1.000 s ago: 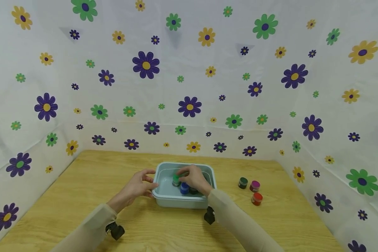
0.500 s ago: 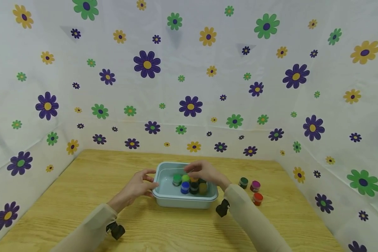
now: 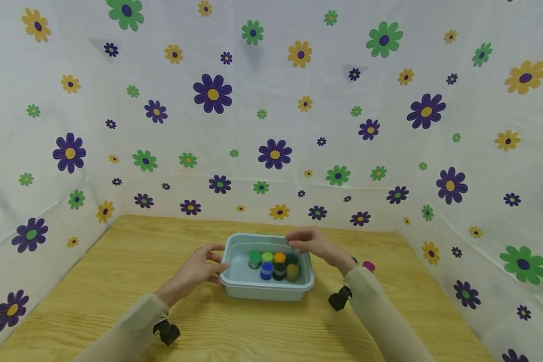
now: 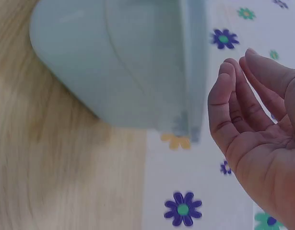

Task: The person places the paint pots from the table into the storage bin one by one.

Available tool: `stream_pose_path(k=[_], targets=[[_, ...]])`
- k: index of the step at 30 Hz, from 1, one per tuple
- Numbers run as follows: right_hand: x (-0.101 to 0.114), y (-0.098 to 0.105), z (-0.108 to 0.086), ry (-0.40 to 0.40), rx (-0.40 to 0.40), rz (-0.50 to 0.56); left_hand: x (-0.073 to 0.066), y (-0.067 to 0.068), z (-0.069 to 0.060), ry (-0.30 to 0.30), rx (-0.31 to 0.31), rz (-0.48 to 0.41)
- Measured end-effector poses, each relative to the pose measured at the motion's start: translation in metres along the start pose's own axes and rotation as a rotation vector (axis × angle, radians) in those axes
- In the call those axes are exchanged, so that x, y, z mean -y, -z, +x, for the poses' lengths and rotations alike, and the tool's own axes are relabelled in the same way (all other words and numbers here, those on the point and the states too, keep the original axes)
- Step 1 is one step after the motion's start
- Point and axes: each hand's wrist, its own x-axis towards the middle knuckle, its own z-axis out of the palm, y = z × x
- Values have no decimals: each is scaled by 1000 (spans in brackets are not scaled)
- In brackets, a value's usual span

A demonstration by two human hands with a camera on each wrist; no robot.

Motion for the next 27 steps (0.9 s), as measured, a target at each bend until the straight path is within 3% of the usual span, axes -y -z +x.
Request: stream_pose_path(k=[16, 21, 27], targets=[[-27, 45, -34, -9, -53, 1, 4, -2, 0, -12, -15, 6], [-40, 57, -49, -47, -66, -2, 5, -2, 0, -8, -20, 10], [-51, 70, -63, -88, -88, -75, 3, -3, -1, -5, -26, 19]])
